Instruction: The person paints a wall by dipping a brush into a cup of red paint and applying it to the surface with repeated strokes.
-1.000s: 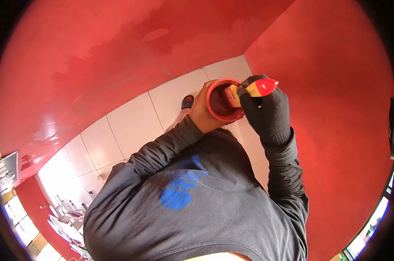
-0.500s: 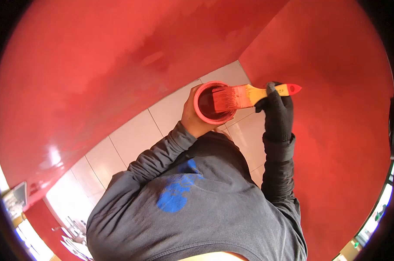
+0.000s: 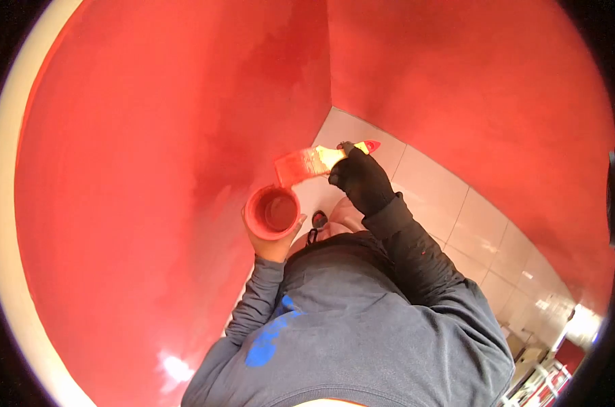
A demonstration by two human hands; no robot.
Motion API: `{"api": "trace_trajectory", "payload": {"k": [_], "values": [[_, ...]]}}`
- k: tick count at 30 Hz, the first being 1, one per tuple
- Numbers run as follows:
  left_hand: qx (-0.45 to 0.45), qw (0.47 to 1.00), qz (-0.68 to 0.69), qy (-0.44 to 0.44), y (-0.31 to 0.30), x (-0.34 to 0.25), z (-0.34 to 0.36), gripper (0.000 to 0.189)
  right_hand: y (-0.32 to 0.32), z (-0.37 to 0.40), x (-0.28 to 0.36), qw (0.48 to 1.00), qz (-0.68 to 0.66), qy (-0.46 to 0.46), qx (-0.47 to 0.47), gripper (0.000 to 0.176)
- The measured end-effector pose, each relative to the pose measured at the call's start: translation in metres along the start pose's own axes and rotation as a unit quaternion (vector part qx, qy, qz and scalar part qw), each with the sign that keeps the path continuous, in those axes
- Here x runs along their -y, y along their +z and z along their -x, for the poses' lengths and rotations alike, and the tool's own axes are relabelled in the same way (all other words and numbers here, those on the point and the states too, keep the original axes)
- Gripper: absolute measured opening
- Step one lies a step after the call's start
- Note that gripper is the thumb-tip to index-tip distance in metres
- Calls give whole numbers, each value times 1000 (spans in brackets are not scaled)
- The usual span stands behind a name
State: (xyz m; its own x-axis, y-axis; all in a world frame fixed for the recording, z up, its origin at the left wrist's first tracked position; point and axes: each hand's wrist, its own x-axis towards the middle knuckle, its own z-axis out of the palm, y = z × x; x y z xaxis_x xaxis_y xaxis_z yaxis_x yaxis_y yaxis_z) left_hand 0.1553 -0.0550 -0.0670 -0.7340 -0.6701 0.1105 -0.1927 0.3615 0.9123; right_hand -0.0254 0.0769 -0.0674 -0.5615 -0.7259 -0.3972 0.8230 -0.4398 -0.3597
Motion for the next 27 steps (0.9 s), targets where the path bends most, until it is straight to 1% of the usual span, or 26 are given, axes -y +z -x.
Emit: {"api": "trace_trajectory", "payload": {"k": [2, 3, 4, 6, 7, 8, 10, 12, 14, 15, 16, 17, 18, 20, 21, 22, 24, 26, 27], "values": [[-24, 993, 60, -96, -14, 21, 3, 85, -14, -19, -12, 998, -43, -35, -38, 24], [-14, 994, 38, -101, -20, 29, 1, 82, -24, -34, -15, 995, -48, -55, -64, 25], [-6, 995, 50, -85, -31, 46, 29, 82, -43, -31, -44, 994, -42, -75, -60, 25], [-40, 986, 112, -116, -32, 27, 39, 77, -71, -59, -56, 982, -4, -174, -69, 20], [-27, 986, 99, -129, -38, 25, 46, 76, -83, -74, -64, 978, -23, -184, -101, 20], [-24, 987, 99, -123, -46, 39, 55, 76, -93, -90, -71, 977, -26, -189, -99, 20], [-79, 991, 40, -96, -65, 75, 68, 79, -112, -130, -91, 962, -24, -239, -128, 19], [-82, 992, 18, -93, -76, 83, 72, 83, -124, -166, -112, 957, -47, -253, -136, 19], [-111, 988, 72, -86, -79, 79, 70, 85, -132, -200, -130, 950, -71, -263, -151, 19], [-112, 988, 82, -71, -82, 81, 68, 86, -134, -214, -142, 950, -77, -266, -141, 19], [-107, 988, 79, -75, -89, 87, 67, 86, -133, -223, -157, 951, -78, -269, -131, 20], [-112, 989, 87, -45, -96, 96, 64, 85, -132, -229, -171, 950, -63, -280, -122, 19], [-116, 990, 82, -9, -88, 81, 57, 85, -127, -233, -162, 950, -77, -275, -122, 19], [-124, 989, 74, -9, -90, 84, 51, 85, -123, -243, -166, 954, -95, -260, -117, 19], [-136, 988, 67, 7, -80, 62, 43, 86, -115, -240, -150, 955, -107, -251, -117, 19], [-151, 987, 44, 23, -56, 4, 36, 88, -97, -223, -112, 956, -131, -234, -117, 19], [-152, 987, 38, 24, -55, -5, 35, 88, -93, -219, -108, 956, -133, -232, -118, 19], [-154, 987, 41, 27, -55, 6, 29, 88, -94, -229, -110, 950, -120, -254, -136, 20], [-168, 985, 14, 40, -57, 11, 27, 88, -91, -232, -112, 951, -119, -253, -135, 20]]}}
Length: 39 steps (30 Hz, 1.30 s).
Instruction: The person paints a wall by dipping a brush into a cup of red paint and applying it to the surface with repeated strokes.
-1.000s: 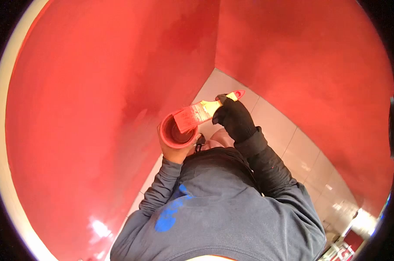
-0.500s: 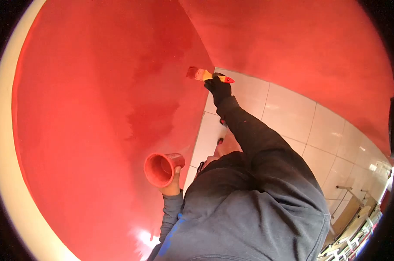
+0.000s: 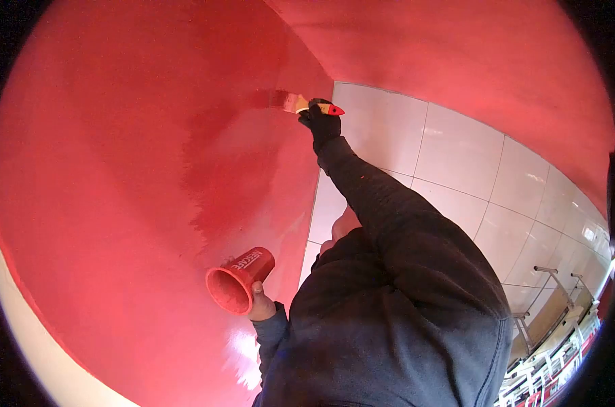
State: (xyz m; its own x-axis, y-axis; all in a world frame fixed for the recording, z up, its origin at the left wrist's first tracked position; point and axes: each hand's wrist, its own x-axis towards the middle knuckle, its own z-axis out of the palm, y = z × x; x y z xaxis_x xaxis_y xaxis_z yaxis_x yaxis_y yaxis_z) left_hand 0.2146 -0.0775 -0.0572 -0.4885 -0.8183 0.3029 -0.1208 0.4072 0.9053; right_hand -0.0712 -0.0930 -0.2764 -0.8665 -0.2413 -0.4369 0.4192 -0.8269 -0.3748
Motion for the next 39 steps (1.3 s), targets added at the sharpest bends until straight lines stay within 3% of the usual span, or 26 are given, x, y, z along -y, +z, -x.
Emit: {"api": "trace_trajectory", "payload": {"k": [4, 9, 11, 12, 15, 20, 23, 24, 27, 30, 35, 39], "values": [[3, 999, -33, 0, -9, 12, -3, 87, 34, 6, -9, 997, -15, -56, 52, 20], [-3, 999, -45, 7, -5, -14, -8, 85, 66, 34, 34, 989, -2, -105, 106, 18], [-7, 999, -50, 9, -5, -16, -7, 85, 46, 15, 29, 992, 5, -121, 44, 17], [-4, 999, -42, 2, -4, -18, -8, 85, 37, 0, 24, 989, 92, -111, 17, 17], [-12, 999, -40, -1, 8, -30, -12, 84, 36, -33, 14, 978, 188, -90, 9, 18], [-29, 999, -37, -7, 20, -34, -12, 82, 104, 7, 64, 983, 63, -102, 142, 19], [-32, 999, -23, 0, 17, -38, -12, 81, 95, 12, 78, 980, 38, -143, 131, 18], [-21, 1000, -21, -9, 13, -37, -12, 85, 81, 0, 69, 976, 122, -154, 90, 17], [-12, 1000, -26, -13, 11, -38, -10, 88, 57, -29, 33, 975, 181, -103, 71, 16], [-10, 999, -43, -14, 5, -36, -10, 88, 101, 2, 40, 978, 119, -113, 128, 16], [-1, 998, -63, -24, 8, -44, -12, 88, 180, 56, 123, 966, -7, -107, 236, 18], [-4, 998, -46, -31, 10, -46, -11, 88, 175, 41, 120, 964, -75, -82, 240, 22]]}}
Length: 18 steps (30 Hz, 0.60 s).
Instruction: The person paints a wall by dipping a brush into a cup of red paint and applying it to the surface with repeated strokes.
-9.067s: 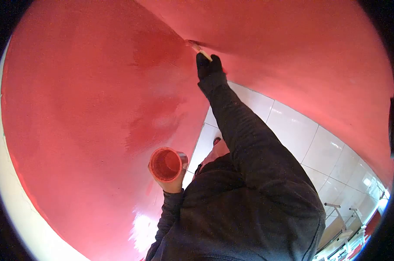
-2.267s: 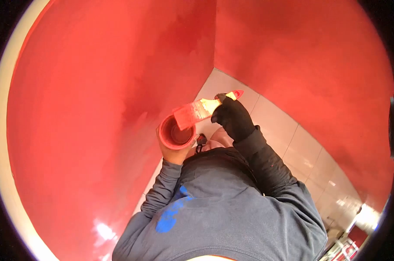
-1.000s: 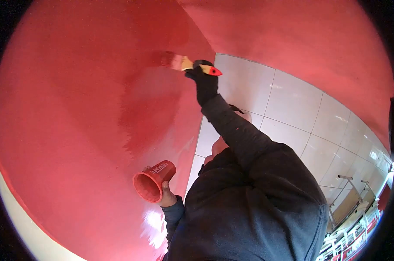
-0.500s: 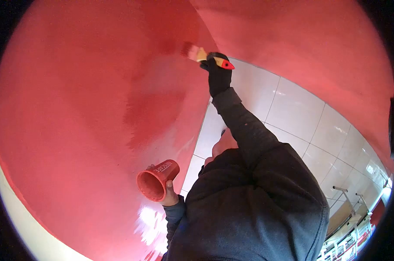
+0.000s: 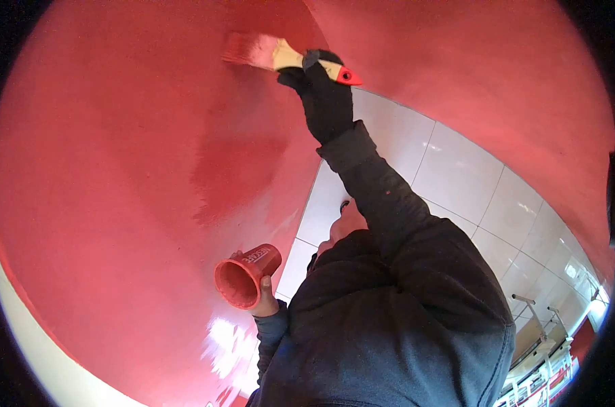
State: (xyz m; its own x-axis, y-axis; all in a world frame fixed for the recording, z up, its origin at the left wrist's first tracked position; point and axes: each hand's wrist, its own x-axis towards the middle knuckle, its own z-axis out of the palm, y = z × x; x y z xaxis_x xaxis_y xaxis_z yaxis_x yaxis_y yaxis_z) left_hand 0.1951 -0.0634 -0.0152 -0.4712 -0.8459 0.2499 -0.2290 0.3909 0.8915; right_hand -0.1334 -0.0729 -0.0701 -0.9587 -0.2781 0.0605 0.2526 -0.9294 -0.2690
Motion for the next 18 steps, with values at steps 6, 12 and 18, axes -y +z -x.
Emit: {"api": "trace_trajectory", "payload": {"k": [6, 12, 18], "values": [[-14, 1000, 4, 3, -2, 1, 1, 90, -163, 1, -88, 981, 64, 71, -167, 18], [-19, 1000, 4, -7, 2, -3, 1, 90, -120, -24, -74, 978, 187, 17, -86, 22], [-16, 1000, 24, 9, 7, -10, -1, 79, 34, -15, 21, 998, 63, -5, 30, 20]]}}
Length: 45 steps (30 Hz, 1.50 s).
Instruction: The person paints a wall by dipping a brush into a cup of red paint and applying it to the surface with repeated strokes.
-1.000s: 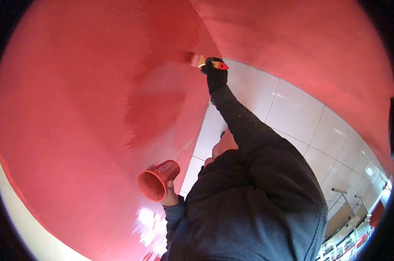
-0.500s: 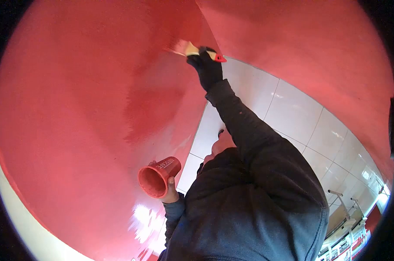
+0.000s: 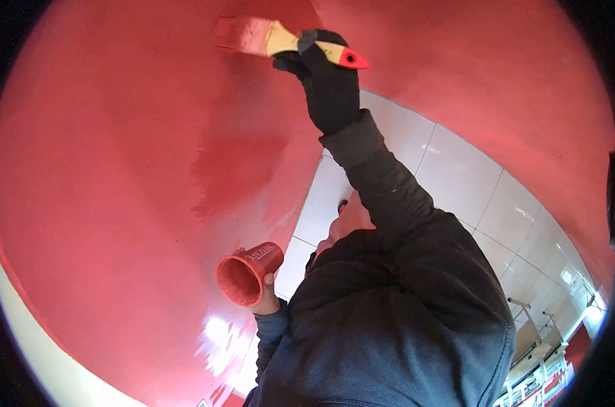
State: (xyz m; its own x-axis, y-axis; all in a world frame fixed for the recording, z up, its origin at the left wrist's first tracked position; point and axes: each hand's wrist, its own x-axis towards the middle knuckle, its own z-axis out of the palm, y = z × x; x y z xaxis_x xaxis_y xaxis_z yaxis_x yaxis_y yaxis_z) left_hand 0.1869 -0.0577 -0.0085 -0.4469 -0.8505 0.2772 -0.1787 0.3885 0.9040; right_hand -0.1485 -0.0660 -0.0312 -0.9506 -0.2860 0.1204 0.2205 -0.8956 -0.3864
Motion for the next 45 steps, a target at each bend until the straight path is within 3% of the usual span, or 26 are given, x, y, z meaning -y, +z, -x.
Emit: {"api": "trace_trajectory", "payload": {"k": [1, 4, 6, 9, 12, 15, 18, 22, 24, 28, 31, 34, 36, 40, 41, 45], "values": [[2, 1000, -3, -5, 0, -1, 0, 79, 4, 1, 5, 998, -54, -6, 16, 20], [8, 1000, -2, -25, -3, -1, -1, 89, -43, 1, -43, 1000, -22, 2, -4, 19], [8, 1000, -3, -21, -3, -3, 0, 89, -136, 15, -113, 983, -59, 88, -152, 17], [4, 1000, -9, -12, 0, -2, 0, 88, -193, 34, -133, 968, 35, 96, -228, 15], [2, 1000, -12, -12, -2, 1, 1, 88, -200, 36, -144, 970, 120, 126, -169, 16], [2, 1000, -15, -11, -3, 3, 0, 87, -117, 31, -99, 990, 45, 70, -111, 17], [-4, 1000, -16, -4, -2, 2, 0, 87, -117, 34, -73, 989, 74, 48, -119, 17], [-6, 1000, -9, -21, -2, 4, 2, 87, -154, 35, -115, 972, 124, 96, -176, 19], [-5, 1000, -7, -12, -2, 4, 0, 86, -110, 30, -96, 973, 124, 103, -163, 19], [3, 1000, -10, -15, -4, 3, 2, 86, -15, 13, -25, 1000, 23, 2, -20, 22], [-14, 1000, -6, -8, -1, 1, 2, 88, 16, 2, 7, 997, -61, -14, 43, 23], [7, 1000, -14, -12, -5, 2, 1, 88, -25, 1, -34, 998, -43, 52, -4, 22], [2, 1000, -18, -11, -5, 1, 2, 88, -87, 13, -86, 991, -68, 88, -78, 22], [1, 1000, -18, -20, -2, -2, 2, 88, -202, 27, -138, 965, 110, 119, -205, 22], [2, 1000, -20, -20, -1, -3, 2, 88, -228, 26, -146, 962, 207, 135, -113, 20], [-2, 1000, -28, -7, 1, -4, 0, 86, -197, 28, -165, 971, 167, 106, -134, 17]]}}
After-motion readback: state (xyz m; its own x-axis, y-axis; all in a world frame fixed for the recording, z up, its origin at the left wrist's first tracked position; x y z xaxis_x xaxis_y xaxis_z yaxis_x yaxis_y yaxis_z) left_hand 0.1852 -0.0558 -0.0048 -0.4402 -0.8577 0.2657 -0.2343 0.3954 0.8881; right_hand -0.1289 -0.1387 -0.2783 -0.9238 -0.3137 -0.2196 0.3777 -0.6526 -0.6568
